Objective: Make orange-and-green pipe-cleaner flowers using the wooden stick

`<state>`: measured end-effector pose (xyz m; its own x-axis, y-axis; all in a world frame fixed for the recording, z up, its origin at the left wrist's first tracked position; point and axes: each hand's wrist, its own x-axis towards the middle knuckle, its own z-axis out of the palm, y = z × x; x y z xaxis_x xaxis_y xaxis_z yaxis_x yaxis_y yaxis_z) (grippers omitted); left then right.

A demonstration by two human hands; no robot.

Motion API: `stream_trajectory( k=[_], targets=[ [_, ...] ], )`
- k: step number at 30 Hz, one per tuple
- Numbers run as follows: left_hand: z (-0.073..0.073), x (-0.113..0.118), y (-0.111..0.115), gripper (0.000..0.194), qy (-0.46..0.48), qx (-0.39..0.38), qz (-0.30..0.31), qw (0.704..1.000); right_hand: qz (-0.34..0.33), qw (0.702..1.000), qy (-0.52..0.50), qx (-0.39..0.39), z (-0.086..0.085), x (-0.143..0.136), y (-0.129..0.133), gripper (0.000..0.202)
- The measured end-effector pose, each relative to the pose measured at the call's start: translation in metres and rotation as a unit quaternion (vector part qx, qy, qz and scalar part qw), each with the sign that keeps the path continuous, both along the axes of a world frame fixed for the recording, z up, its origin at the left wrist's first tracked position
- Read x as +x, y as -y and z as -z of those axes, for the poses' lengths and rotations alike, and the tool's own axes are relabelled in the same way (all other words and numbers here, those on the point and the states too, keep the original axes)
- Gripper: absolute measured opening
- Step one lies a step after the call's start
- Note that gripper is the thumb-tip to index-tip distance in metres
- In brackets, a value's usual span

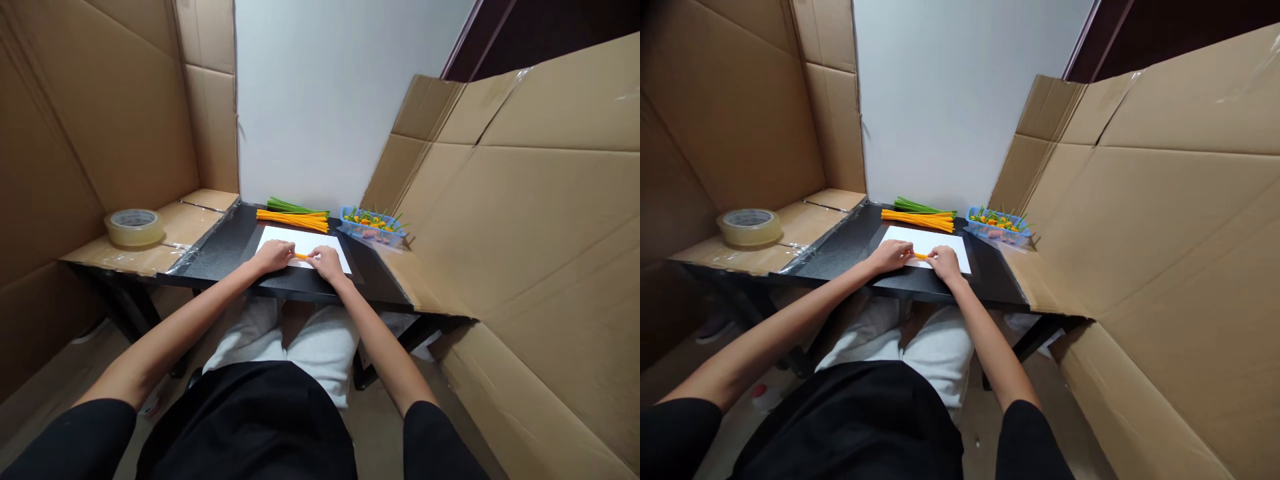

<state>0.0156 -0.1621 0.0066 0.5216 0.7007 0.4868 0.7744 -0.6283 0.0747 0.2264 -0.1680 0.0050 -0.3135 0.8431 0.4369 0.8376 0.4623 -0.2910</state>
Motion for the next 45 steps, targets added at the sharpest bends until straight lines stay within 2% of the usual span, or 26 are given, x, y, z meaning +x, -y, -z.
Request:
stream_trajectory(
  k=[4, 9, 12, 14, 18, 20, 31, 34, 40, 45],
  targets=[
    [0.001, -0.004, -0.003, 0.018, 0.022, -0.008, -0.011, 1.000, -0.004, 1.000, 0.025, 0.013, -0.003, -0.008, -0.002, 0.012],
    [0.003, -0.022, -0.011, 0.036, 0.048, 0.013, -0.100, 0.994, 0.016, 0.999, 0.030, 0.026, -0.011, 0.010, -0.011, 0.016],
    [0.002, -0.031, -0.015, 0.018, 0.025, -0.005, -0.118, 0.993, 0.017, 0.999, 0.025, 0.027, -0.011, 0.026, -0.016, 0.016],
    [0.001, -0.031, -0.016, 0.015, 0.019, -0.008, -0.109, 0.994, 0.008, 0.999, 0.023, 0.026, -0.009, 0.034, -0.018, 0.020],
    [0.000, -0.025, -0.015, 0.027, 0.015, 0.031, -0.097, 0.995, -0.021, 0.999, 0.024, 0.026, -0.005, 0.038, -0.017, 0.023],
    [0.001, -0.023, -0.016, 0.026, 0.008, 0.037, -0.081, 0.996, -0.037, 0.999, 0.024, 0.024, -0.003, 0.037, -0.017, 0.021],
    [0.010, -0.032, -0.030, 0.023, 0.023, -0.027, -0.010, 0.999, -0.042, 0.999, 0.007, 0.034, 0.010, 0.033, -0.022, 0.021],
    [0.010, -0.033, -0.030, 0.023, 0.026, -0.026, 0.008, 0.999, -0.046, 0.998, -0.012, 0.035, 0.012, 0.033, -0.023, 0.023],
    [0.009, -0.033, -0.031, 0.022, 0.014, -0.014, 0.085, 0.996, -0.064, 0.995, -0.073, 0.025, 0.014, 0.037, -0.024, 0.019],
    [0.007, -0.035, -0.028, 0.021, 0.015, -0.002, 0.095, 0.995, -0.070, 0.991, -0.110, 0.014, 0.015, 0.038, -0.025, 0.015]
  ],
)
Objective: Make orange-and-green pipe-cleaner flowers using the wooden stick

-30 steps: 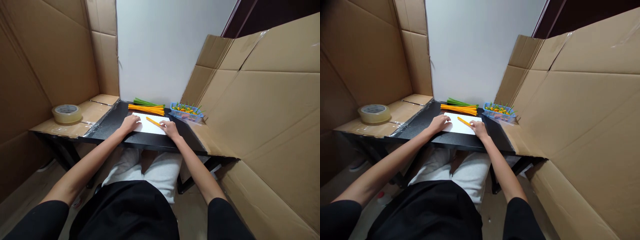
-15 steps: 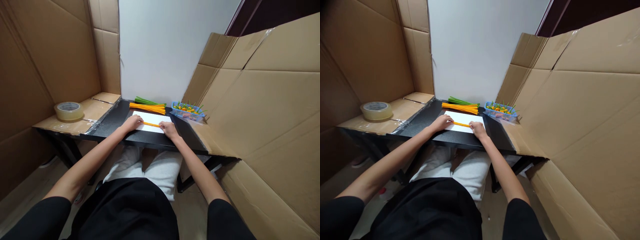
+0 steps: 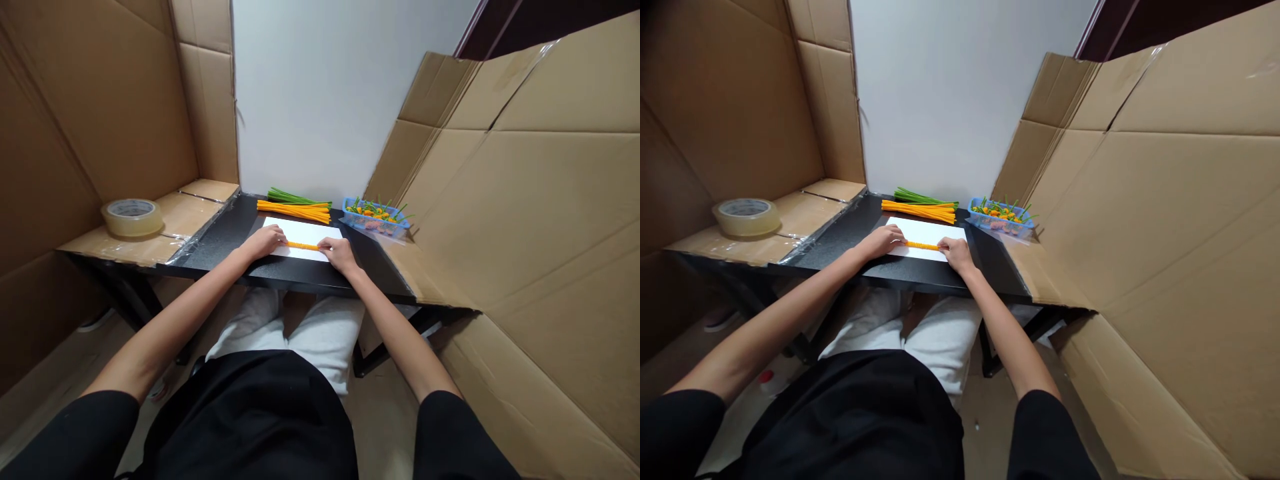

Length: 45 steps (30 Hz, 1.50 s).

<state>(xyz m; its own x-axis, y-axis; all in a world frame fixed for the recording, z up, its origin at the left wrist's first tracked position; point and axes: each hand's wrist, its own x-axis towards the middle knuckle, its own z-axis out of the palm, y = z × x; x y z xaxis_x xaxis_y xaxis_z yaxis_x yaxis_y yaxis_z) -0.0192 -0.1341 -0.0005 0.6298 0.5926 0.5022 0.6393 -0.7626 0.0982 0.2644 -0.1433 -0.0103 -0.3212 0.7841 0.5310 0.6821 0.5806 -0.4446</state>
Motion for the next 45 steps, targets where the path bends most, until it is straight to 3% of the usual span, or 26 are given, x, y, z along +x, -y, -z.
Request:
stream_trajectory(
  k=[9, 16, 22, 25, 35, 42, 45],
  targets=[
    [-0.006, 0.002, 0.009, 0.016, -0.033, 0.063, -0.134, 0.988, -0.008, 1.000, -0.010, -0.011, 0.000, -0.001, 0.000, 0.014],
    [-0.007, 0.004, 0.009, 0.018, -0.039, 0.020, -0.124, 0.991, 0.020, 1.000, -0.001, -0.007, 0.001, 0.000, -0.003, 0.014],
    [-0.004, -0.001, 0.011, 0.014, 0.019, -0.026, -0.195, 0.980, 0.100, 0.995, 0.005, -0.015, 0.001, 0.011, -0.010, 0.022],
    [-0.001, -0.003, 0.009, 0.013, 0.020, -0.038, -0.182, 0.982, 0.113, 0.993, 0.014, -0.037, 0.002, 0.014, -0.013, 0.016],
    [0.003, -0.004, 0.005, 0.014, 0.002, -0.031, -0.122, 0.992, 0.039, 0.998, -0.004, -0.048, 0.000, 0.014, -0.011, 0.011],
    [-0.001, -0.005, 0.004, 0.026, 0.133, -0.109, -0.056, 0.983, -0.045, 0.992, -0.055, -0.100, -0.006, 0.013, -0.003, 0.025],
    [-0.002, -0.005, 0.007, 0.034, 0.141, -0.118, -0.042, 0.982, -0.079, 0.986, -0.078, -0.126, -0.009, 0.012, -0.002, 0.031]
  ],
)
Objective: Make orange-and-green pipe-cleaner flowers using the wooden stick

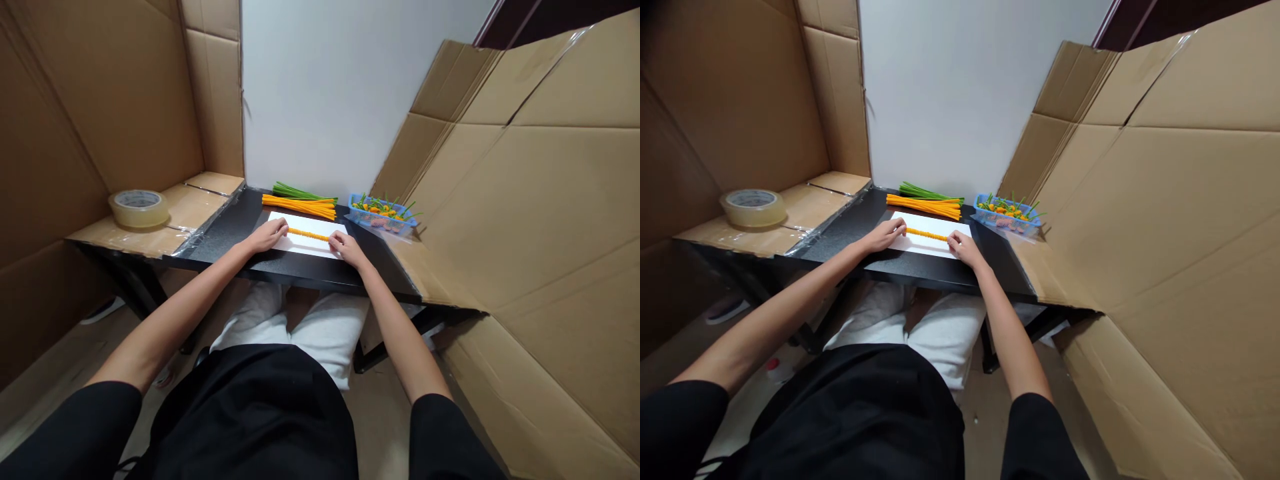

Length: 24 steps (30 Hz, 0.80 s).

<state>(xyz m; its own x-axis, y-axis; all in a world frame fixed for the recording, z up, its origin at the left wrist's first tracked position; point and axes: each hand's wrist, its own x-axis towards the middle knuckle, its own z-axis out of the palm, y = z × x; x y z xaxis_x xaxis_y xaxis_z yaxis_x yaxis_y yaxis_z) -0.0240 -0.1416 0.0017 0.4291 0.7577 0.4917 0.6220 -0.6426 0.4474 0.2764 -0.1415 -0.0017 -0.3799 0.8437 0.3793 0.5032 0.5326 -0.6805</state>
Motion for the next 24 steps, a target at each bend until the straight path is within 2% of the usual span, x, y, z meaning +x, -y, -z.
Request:
stream_trajectory(
  k=[4, 9, 12, 16, 21, 24],
  targets=[
    [0.002, 0.001, 0.002, 0.034, -0.009, 0.006, -0.002, 1.000, -0.021, 0.999, -0.033, -0.032, -0.003, -0.001, 0.000, 0.038],
    [0.003, 0.004, 0.003, 0.028, -0.021, 0.022, -0.002, 1.000, -0.014, 0.990, -0.105, -0.089, -0.005, -0.002, 0.003, 0.046],
    [0.003, 0.004, 0.004, 0.026, 0.007, 0.039, 0.006, 0.999, -0.002, 0.986, -0.131, -0.104, -0.003, -0.002, 0.005, 0.046],
    [0.003, 0.003, 0.004, 0.034, 0.049, 0.017, 0.006, 0.999, 0.017, 0.982, -0.145, -0.121, 0.001, -0.002, 0.004, 0.043],
    [0.001, 0.002, 0.003, 0.038, 0.066, -0.020, -0.009, 0.998, 0.030, 0.982, -0.154, -0.107, 0.006, -0.003, 0.001, 0.040],
    [0.000, 0.004, 0.002, 0.040, 0.106, -0.035, -0.044, 0.993, 0.045, 0.984, -0.155, -0.078, 0.006, -0.002, 0.000, 0.038]
  ],
)
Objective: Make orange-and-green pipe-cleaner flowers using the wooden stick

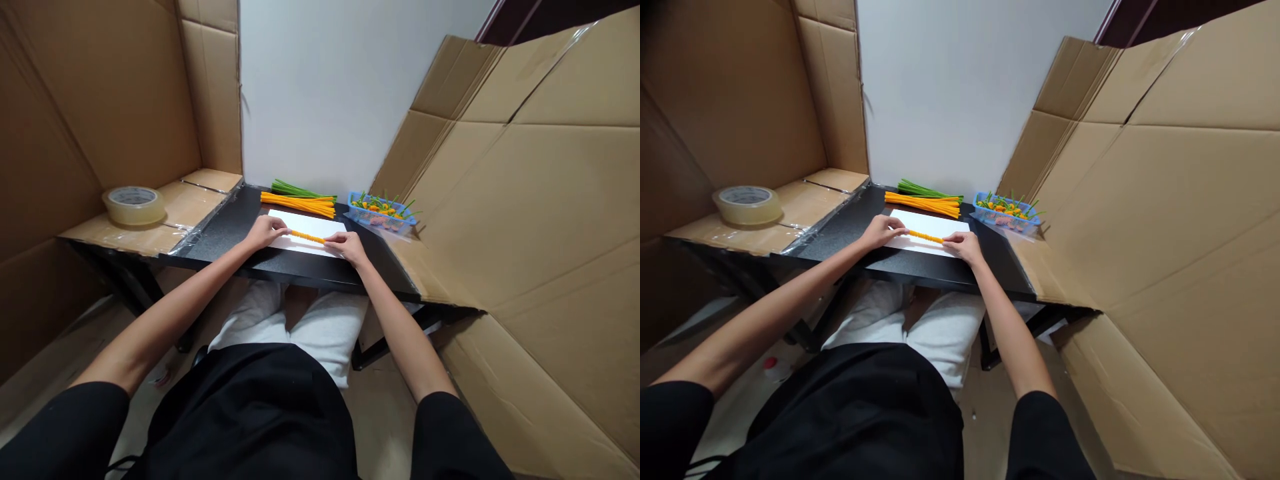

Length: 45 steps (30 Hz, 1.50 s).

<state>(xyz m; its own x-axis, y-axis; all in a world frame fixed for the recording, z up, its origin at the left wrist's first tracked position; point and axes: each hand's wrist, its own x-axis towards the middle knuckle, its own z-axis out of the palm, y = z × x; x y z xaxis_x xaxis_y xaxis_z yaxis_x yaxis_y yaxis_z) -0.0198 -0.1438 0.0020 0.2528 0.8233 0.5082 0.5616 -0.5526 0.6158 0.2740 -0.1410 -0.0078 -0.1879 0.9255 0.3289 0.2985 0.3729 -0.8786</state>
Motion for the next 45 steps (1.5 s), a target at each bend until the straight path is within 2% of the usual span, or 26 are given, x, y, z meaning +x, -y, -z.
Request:
stream_trajectory(
  k=[2, 5, 9, 13, 15, 18, 20, 22, 25, 27, 30, 35, 45],
  targets=[
    [0.000, 0.002, 0.000, 0.043, 0.021, -0.007, -0.018, 1.000, 0.012, 1.000, -0.011, 0.008, 0.000, 0.000, -0.001, 0.038],
    [-0.001, 0.007, 0.002, 0.044, 0.023, -0.017, 0.000, 1.000, 0.014, 0.999, -0.028, 0.013, 0.000, -0.008, -0.001, 0.039],
    [-0.001, 0.012, 0.006, 0.041, 0.012, -0.011, 0.041, 0.999, -0.056, 0.998, 0.006, 0.016, 0.003, -0.038, -0.002, 0.036],
    [-0.001, 0.005, 0.006, 0.032, -0.004, -0.010, -0.033, 0.999, -0.077, 0.996, 0.040, 0.036, 0.004, -0.059, -0.008, 0.030],
    [-0.002, -0.004, 0.005, 0.032, -0.002, -0.008, -0.089, 0.996, -0.051, 0.997, 0.037, 0.041, 0.003, -0.050, -0.012, 0.028],
    [-0.002, -0.016, 0.004, 0.037, 0.006, 0.029, -0.144, 0.989, 0.039, 0.998, 0.032, 0.046, 0.002, -0.020, -0.015, 0.027],
    [-0.001, -0.020, 0.004, 0.036, -0.028, 0.049, -0.126, 0.990, 0.072, 0.996, 0.019, 0.042, 0.002, -0.002, -0.014, 0.031],
    [0.000, -0.017, 0.005, 0.037, -0.090, 0.073, -0.088, 0.989, 0.074, 0.997, 0.009, 0.035, 0.001, 0.008, -0.012, 0.036],
    [0.000, -0.007, 0.007, 0.036, -0.186, 0.134, -0.036, 0.973, 0.042, 0.999, 0.000, 0.028, 0.000, 0.005, -0.008, 0.039],
    [-0.001, -0.001, 0.008, 0.028, -0.253, 0.167, -0.002, 0.953, 0.022, 0.999, 0.000, 0.025, -0.001, -0.002, -0.006, 0.039],
    [-0.004, 0.004, 0.010, 0.028, -0.320, 0.196, 0.007, 0.927, 0.009, 1.000, 0.006, 0.027, 0.000, -0.008, -0.006, 0.037],
    [-0.003, 0.003, 0.009, 0.029, -0.353, 0.237, -0.009, 0.905, 0.008, 0.999, 0.015, 0.039, 0.001, -0.009, -0.005, 0.033],
    [-0.006, 0.006, 0.014, 0.030, -0.378, 0.281, 0.060, 0.880, -0.013, 0.999, 0.008, 0.030, -0.003, -0.020, -0.001, 0.026]
  ],
)
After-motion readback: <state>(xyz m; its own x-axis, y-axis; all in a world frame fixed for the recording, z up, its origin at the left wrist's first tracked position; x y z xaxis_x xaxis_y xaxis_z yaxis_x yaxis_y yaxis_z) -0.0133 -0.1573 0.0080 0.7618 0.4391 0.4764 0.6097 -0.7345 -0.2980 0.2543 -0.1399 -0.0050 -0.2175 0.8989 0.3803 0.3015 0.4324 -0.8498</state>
